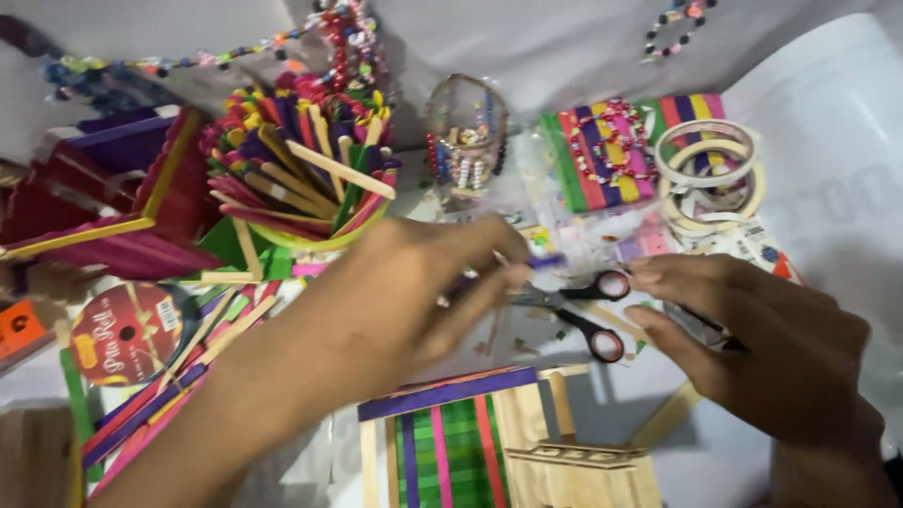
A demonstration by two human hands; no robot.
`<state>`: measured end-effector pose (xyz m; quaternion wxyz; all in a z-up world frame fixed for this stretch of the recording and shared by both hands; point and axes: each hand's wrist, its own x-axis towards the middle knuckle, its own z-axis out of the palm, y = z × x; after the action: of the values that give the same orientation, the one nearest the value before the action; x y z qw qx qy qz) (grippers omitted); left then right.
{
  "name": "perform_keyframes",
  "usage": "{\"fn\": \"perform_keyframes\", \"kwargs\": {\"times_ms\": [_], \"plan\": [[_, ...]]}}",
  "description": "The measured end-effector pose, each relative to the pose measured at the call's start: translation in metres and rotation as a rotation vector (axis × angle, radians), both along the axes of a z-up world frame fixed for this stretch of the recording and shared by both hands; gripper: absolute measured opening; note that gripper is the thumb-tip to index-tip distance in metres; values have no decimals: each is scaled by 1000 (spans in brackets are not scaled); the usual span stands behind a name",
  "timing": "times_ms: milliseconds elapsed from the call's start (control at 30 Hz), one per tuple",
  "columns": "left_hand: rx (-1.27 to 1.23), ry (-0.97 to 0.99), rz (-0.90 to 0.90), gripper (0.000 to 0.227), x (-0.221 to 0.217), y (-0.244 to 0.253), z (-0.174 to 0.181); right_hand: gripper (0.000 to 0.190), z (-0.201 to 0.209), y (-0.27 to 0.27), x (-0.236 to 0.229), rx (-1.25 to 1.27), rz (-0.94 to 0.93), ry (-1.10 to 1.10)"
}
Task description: Assembling a craft structure by cutting colored popsicle sticks to length and gluing them onto a frame.
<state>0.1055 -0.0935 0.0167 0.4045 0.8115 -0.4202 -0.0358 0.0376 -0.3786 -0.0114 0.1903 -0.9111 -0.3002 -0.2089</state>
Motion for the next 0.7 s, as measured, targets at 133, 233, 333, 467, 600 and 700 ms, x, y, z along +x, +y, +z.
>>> {"fn": "perform_keyframes", "kwargs": {"times_ms": [133,233,333,467,600,700], "plan": [[-67,202,196,21,6,9,-4,37,-56,-35,7,-11,46,358],[-102,310,244,23,8,6,-17,48,-108,-49,0,-189,74,309],[-114,302,201,20,8,4,-28,45,-99,-44,0,-219,87,305],[-140,240,188,19,7,4,-32,47,-99,-47,2,-314,112,277],[-160,301,163,16,7,7,-33,48,-77,-48,-7,-345,-99,450],[-187,328,162,15,7,7,-31,51,-47,-37,-6,-415,-450,885]]}}
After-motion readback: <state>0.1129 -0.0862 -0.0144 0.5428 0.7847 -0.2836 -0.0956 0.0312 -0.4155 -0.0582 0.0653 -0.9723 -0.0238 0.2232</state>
